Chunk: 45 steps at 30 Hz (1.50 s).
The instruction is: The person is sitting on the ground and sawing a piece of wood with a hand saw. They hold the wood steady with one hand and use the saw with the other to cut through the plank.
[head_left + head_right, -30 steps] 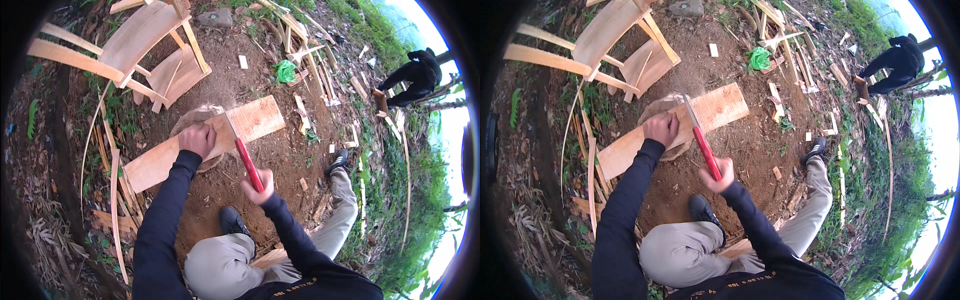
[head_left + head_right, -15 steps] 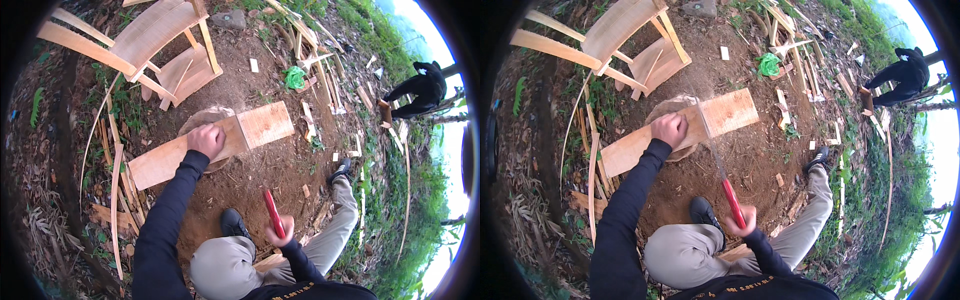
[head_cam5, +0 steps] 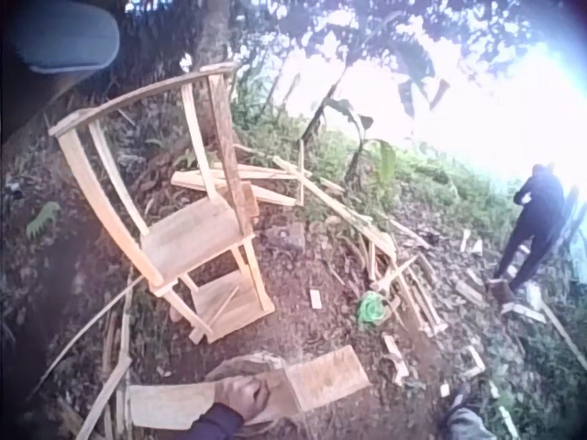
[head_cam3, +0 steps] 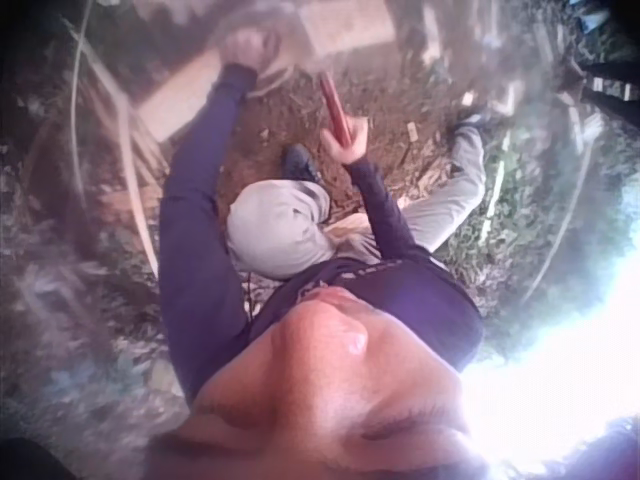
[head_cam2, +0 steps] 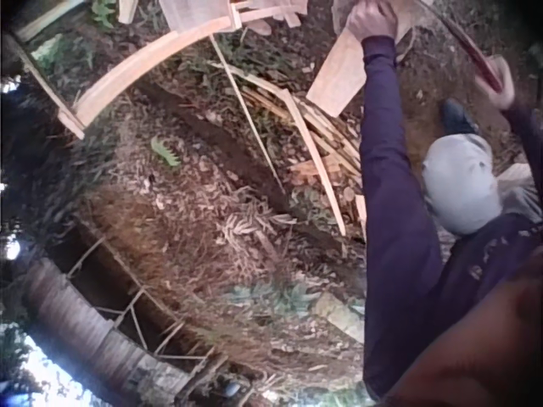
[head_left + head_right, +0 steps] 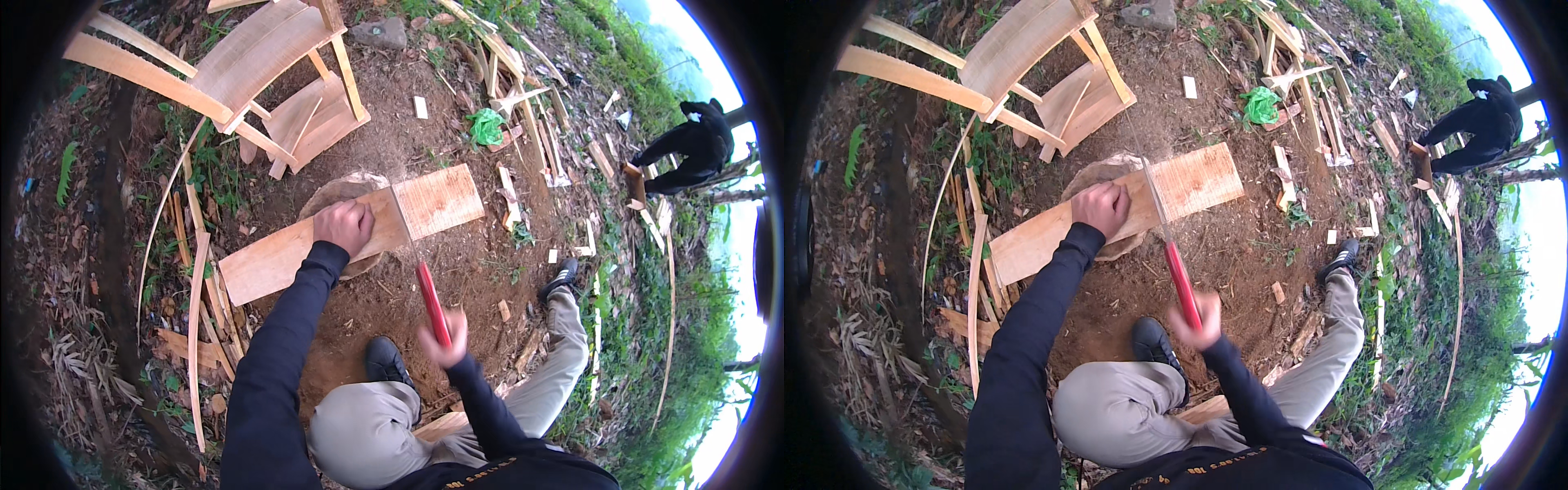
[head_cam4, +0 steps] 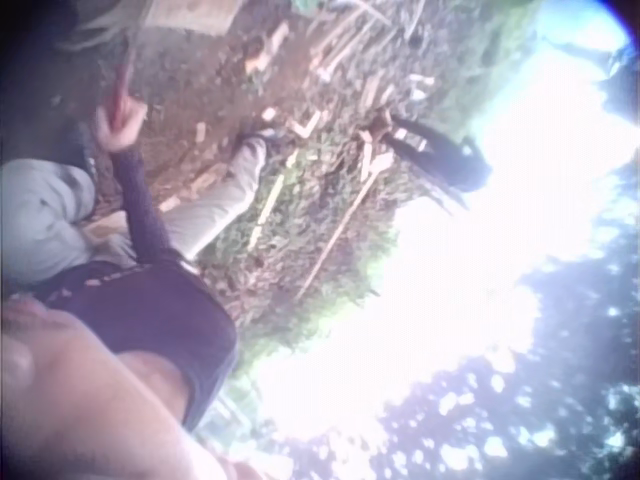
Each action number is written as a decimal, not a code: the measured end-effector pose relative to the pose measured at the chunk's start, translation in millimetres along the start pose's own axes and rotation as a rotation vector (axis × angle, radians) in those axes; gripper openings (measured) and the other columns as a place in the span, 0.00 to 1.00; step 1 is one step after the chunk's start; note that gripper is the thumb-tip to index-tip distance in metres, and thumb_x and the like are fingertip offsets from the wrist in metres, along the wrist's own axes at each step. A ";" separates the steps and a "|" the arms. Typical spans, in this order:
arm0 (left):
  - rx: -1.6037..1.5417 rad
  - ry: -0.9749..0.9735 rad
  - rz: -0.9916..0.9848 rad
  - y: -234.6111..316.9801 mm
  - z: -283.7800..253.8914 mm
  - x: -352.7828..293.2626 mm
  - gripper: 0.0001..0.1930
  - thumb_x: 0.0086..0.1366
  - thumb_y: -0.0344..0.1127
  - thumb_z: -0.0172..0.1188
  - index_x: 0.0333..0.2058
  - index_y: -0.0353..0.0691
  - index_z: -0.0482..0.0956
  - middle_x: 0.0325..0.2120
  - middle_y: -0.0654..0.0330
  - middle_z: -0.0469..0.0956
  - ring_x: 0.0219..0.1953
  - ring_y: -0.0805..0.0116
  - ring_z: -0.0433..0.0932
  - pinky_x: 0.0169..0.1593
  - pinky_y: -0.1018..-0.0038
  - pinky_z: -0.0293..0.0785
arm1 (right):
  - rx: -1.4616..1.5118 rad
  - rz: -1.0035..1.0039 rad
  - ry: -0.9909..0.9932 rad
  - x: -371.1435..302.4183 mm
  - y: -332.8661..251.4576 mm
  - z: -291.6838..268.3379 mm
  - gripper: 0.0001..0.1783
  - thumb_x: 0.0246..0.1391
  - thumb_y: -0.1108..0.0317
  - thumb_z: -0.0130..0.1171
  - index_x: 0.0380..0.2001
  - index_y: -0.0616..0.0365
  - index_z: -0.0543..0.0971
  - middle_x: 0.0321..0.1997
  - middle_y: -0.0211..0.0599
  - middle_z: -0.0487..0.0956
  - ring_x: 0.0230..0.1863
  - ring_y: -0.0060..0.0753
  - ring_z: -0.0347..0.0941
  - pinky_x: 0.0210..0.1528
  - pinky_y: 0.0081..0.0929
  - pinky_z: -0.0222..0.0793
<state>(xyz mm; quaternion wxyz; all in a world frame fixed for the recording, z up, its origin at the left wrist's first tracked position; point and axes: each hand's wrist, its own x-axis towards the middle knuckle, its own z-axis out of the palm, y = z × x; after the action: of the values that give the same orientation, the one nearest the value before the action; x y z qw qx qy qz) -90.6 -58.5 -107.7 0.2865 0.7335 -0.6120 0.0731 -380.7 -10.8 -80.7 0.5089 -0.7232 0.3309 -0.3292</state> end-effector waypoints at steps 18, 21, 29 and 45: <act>-0.002 0.012 0.023 1.1 -3.9 0.2 0.14 0.63 0.37 0.59 0.19 0.41 0.76 0.20 0.55 0.77 0.24 0.53 0.79 0.28 0.59 0.75 | 0.004 0.100 -0.061 -44.2 -8.5 -25.2 0.16 0.43 0.75 0.61 0.11 0.53 0.65 0.10 0.28 0.62 0.10 0.24 0.60 0.17 0.25 0.58; -0.018 0.030 0.021 2.7 -3.4 -3.6 0.15 0.63 0.37 0.59 0.18 0.40 0.74 0.19 0.55 0.76 0.23 0.52 0.79 0.28 0.59 0.75 | -0.003 0.030 -0.077 -33.2 -15.7 -19.1 0.14 0.40 0.76 0.62 0.12 0.53 0.68 0.10 0.32 0.63 0.10 0.31 0.64 0.18 0.28 0.62; -0.015 0.021 0.012 -3.2 -0.9 -5.9 0.14 0.63 0.36 0.59 0.18 0.40 0.75 0.19 0.54 0.76 0.25 0.52 0.79 0.30 0.58 0.75 | 0.064 0.105 -0.063 -52.1 1.0 -20.5 0.14 0.42 0.74 0.62 0.12 0.54 0.68 0.11 0.29 0.65 0.11 0.23 0.63 0.18 0.26 0.60; -0.047 0.054 0.030 3.2 2.3 1.6 0.14 0.63 0.36 0.59 0.18 0.39 0.77 0.19 0.54 0.77 0.24 0.53 0.79 0.30 0.59 0.76 | 0.059 0.115 0.017 -13.5 -2.6 -12.0 0.20 0.45 0.78 0.61 0.09 0.54 0.62 0.09 0.27 0.62 0.11 0.20 0.61 0.16 0.24 0.56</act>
<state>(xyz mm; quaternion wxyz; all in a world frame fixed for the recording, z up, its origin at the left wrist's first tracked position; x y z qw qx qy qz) -93.7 -61.2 -107.8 0.3190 0.7152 -0.6163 0.0829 -397.7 -5.4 -76.9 0.5455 -0.6848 0.3664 -0.3150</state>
